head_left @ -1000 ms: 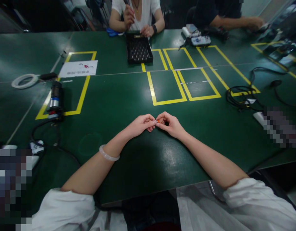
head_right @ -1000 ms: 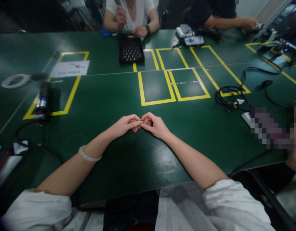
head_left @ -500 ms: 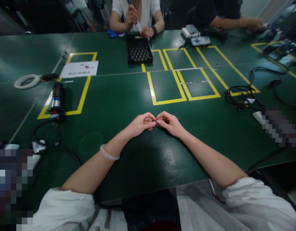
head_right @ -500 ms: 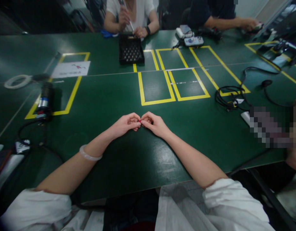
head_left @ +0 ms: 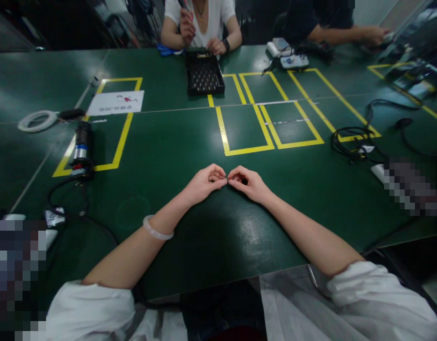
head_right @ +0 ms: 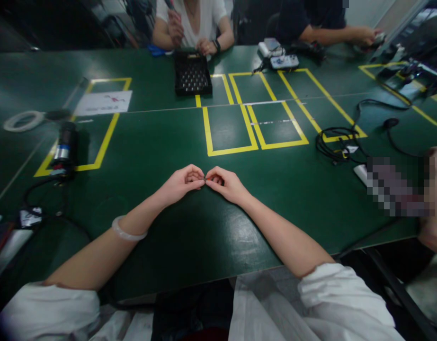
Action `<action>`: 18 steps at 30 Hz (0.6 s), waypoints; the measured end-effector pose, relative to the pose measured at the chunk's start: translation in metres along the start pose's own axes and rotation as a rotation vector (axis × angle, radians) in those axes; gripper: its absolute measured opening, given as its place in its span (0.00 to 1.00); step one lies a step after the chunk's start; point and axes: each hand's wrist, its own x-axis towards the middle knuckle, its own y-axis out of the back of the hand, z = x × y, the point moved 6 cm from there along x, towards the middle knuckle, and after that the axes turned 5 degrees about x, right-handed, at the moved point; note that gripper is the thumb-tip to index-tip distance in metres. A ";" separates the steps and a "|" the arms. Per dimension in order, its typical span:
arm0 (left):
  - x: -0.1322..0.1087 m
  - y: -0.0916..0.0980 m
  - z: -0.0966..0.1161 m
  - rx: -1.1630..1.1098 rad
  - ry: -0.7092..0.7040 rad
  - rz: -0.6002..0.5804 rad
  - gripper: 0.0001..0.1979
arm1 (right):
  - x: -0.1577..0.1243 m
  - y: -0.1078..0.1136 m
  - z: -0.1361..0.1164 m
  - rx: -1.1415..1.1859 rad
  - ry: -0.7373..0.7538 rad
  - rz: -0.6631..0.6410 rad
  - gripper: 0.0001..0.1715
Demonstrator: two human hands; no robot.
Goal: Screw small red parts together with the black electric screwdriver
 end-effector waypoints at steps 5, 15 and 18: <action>-0.010 0.003 0.014 0.212 -0.109 0.059 0.13 | 0.001 -0.002 0.003 -0.018 -0.011 -0.020 0.12; -0.027 0.012 0.027 0.543 -0.107 -0.098 0.19 | 0.000 -0.001 0.004 -0.024 -0.035 -0.041 0.11; -0.039 0.059 0.015 0.797 -0.011 -0.052 0.26 | 0.000 -0.002 0.004 -0.015 -0.054 -0.050 0.11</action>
